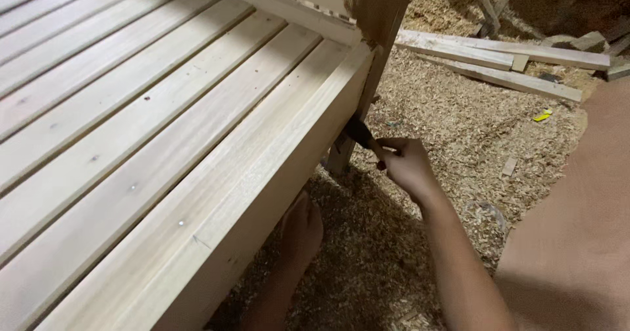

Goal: The person applies brown wood stain with a brush to the slatted frame and edges of a wooden bench, dipping the brush into a stain can between sections and working across the back panel, side rails, and lower frame surfaces.

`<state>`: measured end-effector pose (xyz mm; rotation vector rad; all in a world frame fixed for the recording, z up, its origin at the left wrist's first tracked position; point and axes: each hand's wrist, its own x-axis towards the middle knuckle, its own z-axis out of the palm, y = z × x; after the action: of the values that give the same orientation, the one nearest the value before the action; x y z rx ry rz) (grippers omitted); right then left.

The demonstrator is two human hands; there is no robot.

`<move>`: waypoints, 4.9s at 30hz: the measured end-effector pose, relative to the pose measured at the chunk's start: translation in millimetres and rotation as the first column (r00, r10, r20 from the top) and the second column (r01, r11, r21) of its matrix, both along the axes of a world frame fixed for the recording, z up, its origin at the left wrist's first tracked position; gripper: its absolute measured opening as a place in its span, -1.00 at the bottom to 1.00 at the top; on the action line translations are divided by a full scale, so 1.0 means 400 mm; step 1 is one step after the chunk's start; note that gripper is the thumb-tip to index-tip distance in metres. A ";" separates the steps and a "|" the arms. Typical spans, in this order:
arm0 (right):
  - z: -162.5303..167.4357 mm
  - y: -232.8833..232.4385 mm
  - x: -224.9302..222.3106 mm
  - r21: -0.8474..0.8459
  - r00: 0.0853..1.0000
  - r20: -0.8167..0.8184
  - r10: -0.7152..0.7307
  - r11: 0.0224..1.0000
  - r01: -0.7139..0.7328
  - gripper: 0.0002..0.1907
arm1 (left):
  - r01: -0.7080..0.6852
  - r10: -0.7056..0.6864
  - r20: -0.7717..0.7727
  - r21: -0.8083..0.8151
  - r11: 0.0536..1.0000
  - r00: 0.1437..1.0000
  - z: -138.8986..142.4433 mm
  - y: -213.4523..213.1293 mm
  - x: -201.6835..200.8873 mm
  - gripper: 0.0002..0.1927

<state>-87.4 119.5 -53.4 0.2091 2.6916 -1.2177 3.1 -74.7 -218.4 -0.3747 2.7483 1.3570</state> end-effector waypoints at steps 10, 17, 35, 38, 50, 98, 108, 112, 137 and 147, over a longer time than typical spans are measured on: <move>-0.062 -0.038 -0.059 -0.109 1.000 0.015 0.012 0.994 -0.010 -0.62 | -0.061 0.064 -0.059 0.046 0.997 0.996 0.104 0.005 0.014 -0.44; -0.014 -0.038 -0.015 -0.244 0.999 -0.050 -0.020 0.970 0.007 -0.62 | -0.057 0.063 -0.144 0.050 0.997 0.988 0.098 0.021 0.025 -0.43; 0.079 0.113 0.054 -0.197 0.990 0.098 -0.101 0.973 0.119 -0.62 | -0.022 0.044 -0.290 0.078 0.997 0.956 0.081 0.044 0.013 -0.38; 0.108 0.079 0.041 -0.186 0.992 0.106 -0.070 0.979 0.089 -0.58 | -0.010 0.004 -0.368 -0.013 1.000 0.930 0.105 0.027 0.018 -0.39; 0.454 0.080 0.069 -0.350 0.973 -0.178 -0.146 0.934 0.076 -0.68 | -0.039 0.095 -0.104 0.448 0.893 0.990 0.138 0.181 -0.068 -0.35; -0.150 0.020 0.095 -0.328 0.898 -0.356 -0.258 0.935 0.138 -0.65 | -0.020 0.022 -0.258 0.010 1.000 0.966 0.160 0.037 -0.025 -0.49; -0.173 -0.030 0.043 -0.191 0.801 -0.596 -0.066 0.980 -0.062 -0.65 | -0.085 0.090 -0.026 0.160 0.983 0.996 0.230 0.056 -0.005 -0.47; -0.187 0.011 0.090 -0.142 0.928 -0.370 -0.044 0.990 -0.009 -0.64 | -0.021 0.042 -0.199 0.110 0.994 0.979 0.208 0.052 -0.004 -0.47; -0.140 -0.028 -0.040 0.235 0.984 0.117 0.133 0.959 -0.157 -0.51 | -0.070 0.072 -0.069 0.026 0.997 0.995 0.008 -0.031 0.021 -0.55; -0.063 0.038 -0.026 0.438 0.983 0.026 0.182 0.882 -0.175 -0.54 | -0.040 0.067 -0.199 0.136 0.990 0.978 -0.025 -0.093 0.013 -0.63</move>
<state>-97.6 134.7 -78.6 0.0062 2.8857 -0.5480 8.5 -112.0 -228.5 -0.3210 2.8031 1.6672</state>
